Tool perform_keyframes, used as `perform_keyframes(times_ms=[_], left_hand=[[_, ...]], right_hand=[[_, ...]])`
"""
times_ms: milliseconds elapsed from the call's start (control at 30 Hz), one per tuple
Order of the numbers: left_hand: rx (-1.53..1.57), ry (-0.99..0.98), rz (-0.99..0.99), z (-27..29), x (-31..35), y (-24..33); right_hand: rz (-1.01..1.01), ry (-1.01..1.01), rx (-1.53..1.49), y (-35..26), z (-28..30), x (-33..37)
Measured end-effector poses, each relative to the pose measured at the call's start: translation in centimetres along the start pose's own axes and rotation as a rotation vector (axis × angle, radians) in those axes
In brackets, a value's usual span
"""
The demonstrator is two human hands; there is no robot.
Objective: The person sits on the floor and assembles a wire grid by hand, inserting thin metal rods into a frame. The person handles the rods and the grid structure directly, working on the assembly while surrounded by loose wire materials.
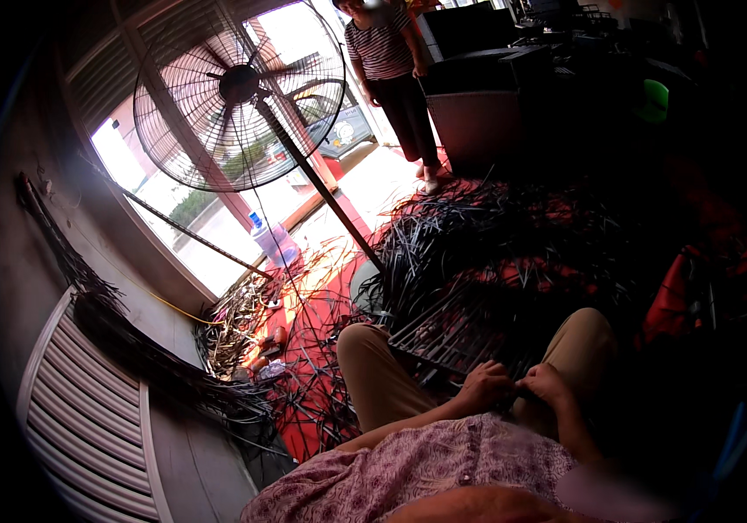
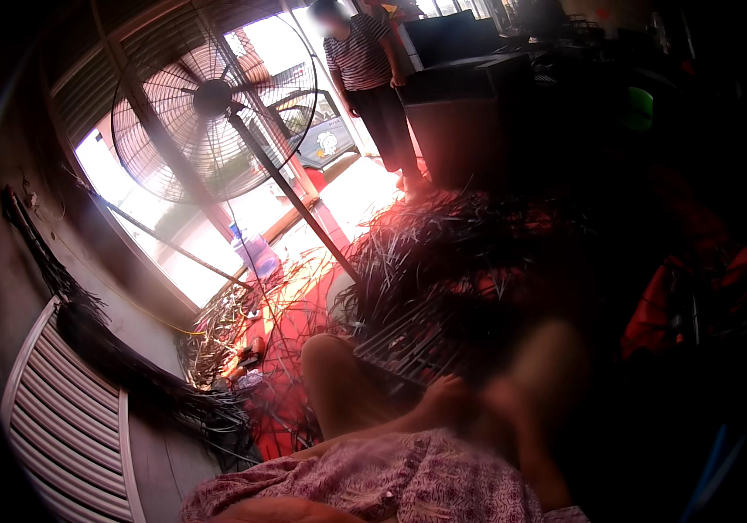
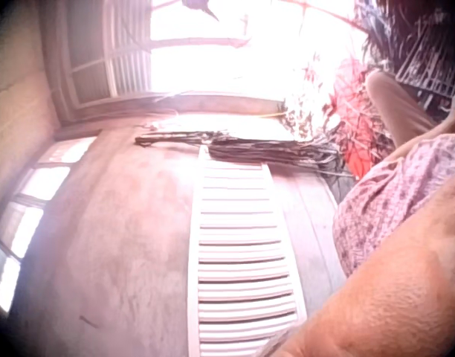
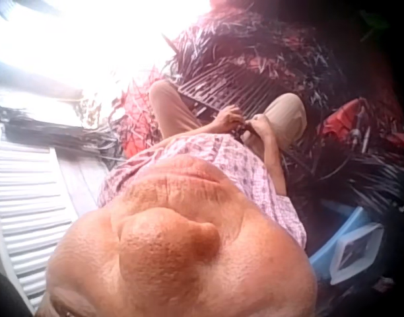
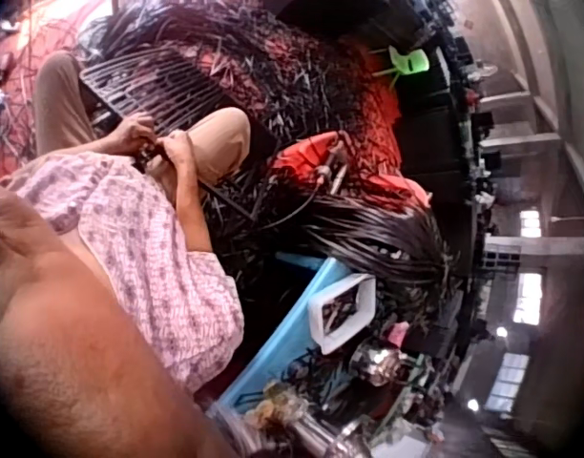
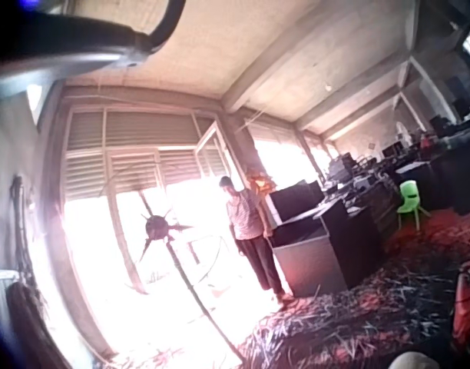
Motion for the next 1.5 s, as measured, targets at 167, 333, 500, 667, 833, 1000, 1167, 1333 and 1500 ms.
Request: perform_keyframes(times_ms=[167, 333, 500, 667, 833, 1000, 1167, 1333, 1500], left_hand=[[-0.012, -0.009, -0.002, -0.6, 0.4, -0.2], [0.038, 0.006, 0.004, 0.2, -0.3, 0.6], [0.045, 0.043, 0.006, 0.8, -0.5, 1.2], [0.07, 0.023, 0.064, 1.9, -1.4, 2.3], [0.047, 0.055, 0.062, 2.1, -1.7, 3.0], [0.042, 0.042, 0.079, 1.6, -1.3, 2.4], [0.07, 0.041, 0.071, 1.7, -1.5, 2.6], [0.076, 0.033, 0.079, 1.8, -1.5, 2.6], [0.063, 0.026, 0.076, 1.8, -1.5, 2.6]], right_hand=[[0.003, 0.005, 0.054, -1.3, 0.0, 0.6], [0.035, 0.006, 0.045, -1.0, 0.3, 0.5], [0.036, 0.01, 0.057, -1.1, 0.2, 0.5], [0.001, 0.045, 0.076, -1.3, 0.4, 0.9], [0.063, 0.088, 0.128, 0.3, 0.2, -0.2], [0.043, 0.055, 0.175, 0.2, 0.2, -0.5], [0.041, 0.052, 0.164, 0.1, 0.4, -0.3], [0.046, 0.051, 0.119, 0.5, 0.3, -0.5], [0.017, 0.017, 0.148, 0.5, 0.2, -0.7]])
Point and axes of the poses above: each hand's wrist, its own x-axis away from the middle knuckle, its own z-axis out of the back of the hand, y = z × x, the point moved 4 cm from there along -x, towards the middle knuckle, and after that the axes turned 5 degrees about -x, right-handed, at the moved point
